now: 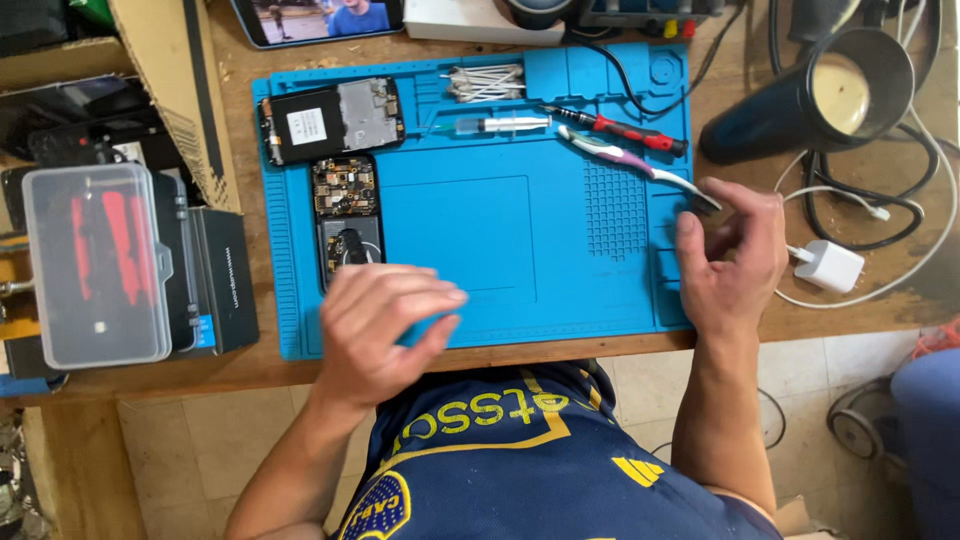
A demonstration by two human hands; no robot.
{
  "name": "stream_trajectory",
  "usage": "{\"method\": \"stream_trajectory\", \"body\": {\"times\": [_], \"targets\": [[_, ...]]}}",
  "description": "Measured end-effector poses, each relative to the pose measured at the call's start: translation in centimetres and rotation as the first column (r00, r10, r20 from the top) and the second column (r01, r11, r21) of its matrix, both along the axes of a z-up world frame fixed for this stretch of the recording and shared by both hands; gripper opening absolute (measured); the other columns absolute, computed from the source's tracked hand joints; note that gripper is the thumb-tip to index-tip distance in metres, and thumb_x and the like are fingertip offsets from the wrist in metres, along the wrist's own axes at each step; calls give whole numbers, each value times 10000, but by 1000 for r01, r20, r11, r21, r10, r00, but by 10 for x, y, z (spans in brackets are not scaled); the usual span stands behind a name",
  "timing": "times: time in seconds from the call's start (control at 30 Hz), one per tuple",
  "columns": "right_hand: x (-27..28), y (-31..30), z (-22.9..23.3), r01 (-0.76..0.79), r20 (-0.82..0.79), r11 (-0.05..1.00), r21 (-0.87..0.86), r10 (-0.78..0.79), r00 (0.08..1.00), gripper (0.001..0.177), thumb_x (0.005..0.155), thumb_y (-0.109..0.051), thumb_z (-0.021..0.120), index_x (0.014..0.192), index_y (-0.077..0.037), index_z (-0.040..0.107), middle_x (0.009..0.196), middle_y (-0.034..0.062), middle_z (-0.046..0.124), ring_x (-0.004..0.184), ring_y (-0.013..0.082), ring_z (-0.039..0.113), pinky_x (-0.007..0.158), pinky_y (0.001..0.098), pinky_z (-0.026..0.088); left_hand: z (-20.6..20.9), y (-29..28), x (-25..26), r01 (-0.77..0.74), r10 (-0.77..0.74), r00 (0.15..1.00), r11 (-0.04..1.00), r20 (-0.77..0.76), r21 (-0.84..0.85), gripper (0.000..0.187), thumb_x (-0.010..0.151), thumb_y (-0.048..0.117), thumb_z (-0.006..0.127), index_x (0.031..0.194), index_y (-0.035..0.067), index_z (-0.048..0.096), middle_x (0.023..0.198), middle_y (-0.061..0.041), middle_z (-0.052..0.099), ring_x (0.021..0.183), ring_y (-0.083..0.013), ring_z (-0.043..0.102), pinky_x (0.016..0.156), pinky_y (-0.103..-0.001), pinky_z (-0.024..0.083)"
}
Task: The person handles a disassembled smartphone, separating the screen assembly from the main body. They then use a yellow circuit board holder to secure a component, adjusting the clamp mechanism. Finally, the person uses a black heat gun to apply heat to the back of the phone's main body.
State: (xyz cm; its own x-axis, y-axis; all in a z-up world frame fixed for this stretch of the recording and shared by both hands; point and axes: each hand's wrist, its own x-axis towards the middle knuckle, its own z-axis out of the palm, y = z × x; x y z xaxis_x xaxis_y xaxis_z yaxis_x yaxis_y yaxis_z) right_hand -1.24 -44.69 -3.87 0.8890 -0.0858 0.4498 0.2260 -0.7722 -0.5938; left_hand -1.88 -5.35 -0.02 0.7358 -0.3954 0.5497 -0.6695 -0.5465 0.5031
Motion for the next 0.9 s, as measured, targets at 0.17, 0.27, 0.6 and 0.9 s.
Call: {"method": "stream_trajectory", "body": {"times": [0.17, 0.27, 0.6, 0.9], "targets": [[2, 0, -3, 61, -52, 987, -147, -69, 996, 305, 1237, -117, 831, 1505, 13, 762, 1214, 152, 697, 726, 197, 524, 685, 388, 436, -15, -27, 1, 158, -153, 980, 987, -125, 29, 226, 1152, 380, 730, 1311, 233, 796, 1244, 0, 860, 1188, -225, 785, 957, -422, 520], [3, 0, -2, 76, -77, 970, -229, -96, 992, 317, 1221, -137, 855, 1501, -11, 776, 1253, 137, 748, 783, 232, 573, 731, 424, 474, -23, -31, -4, 285, -249, 942, 947, -227, 147, 332, 1111, 413, 772, 1398, 248, 796, 1361, 14, 830, 1345, -267, 704, 979, -452, 502], [4, -1, -5, 63, -138, 971, -229, -96, 986, 275, 1209, -118, 892, 1447, -36, 783, 1226, 169, 629, 827, 220, 544, 759, 412, 487, -26, -31, -7, 324, -268, 925, 926, -270, 192, 438, 1040, 369, 887, 1440, 261, 746, 1436, 24, 780, 1445, -305, 633, 1008, -491, 478], [6, -9, -13, 22, -111, 985, -173, -41, 993, 316, 1276, -252, 831, 1469, -6, 787, 1134, 129, 653, 781, 200, 528, 825, 432, 455, -28, -32, -10, 339, -252, 915, 904, -316, 262, 769, 895, 611, 964, 1510, 260, 664, 1667, -82, 626, 1611, -358, 476, 1104, -556, 449]]}}
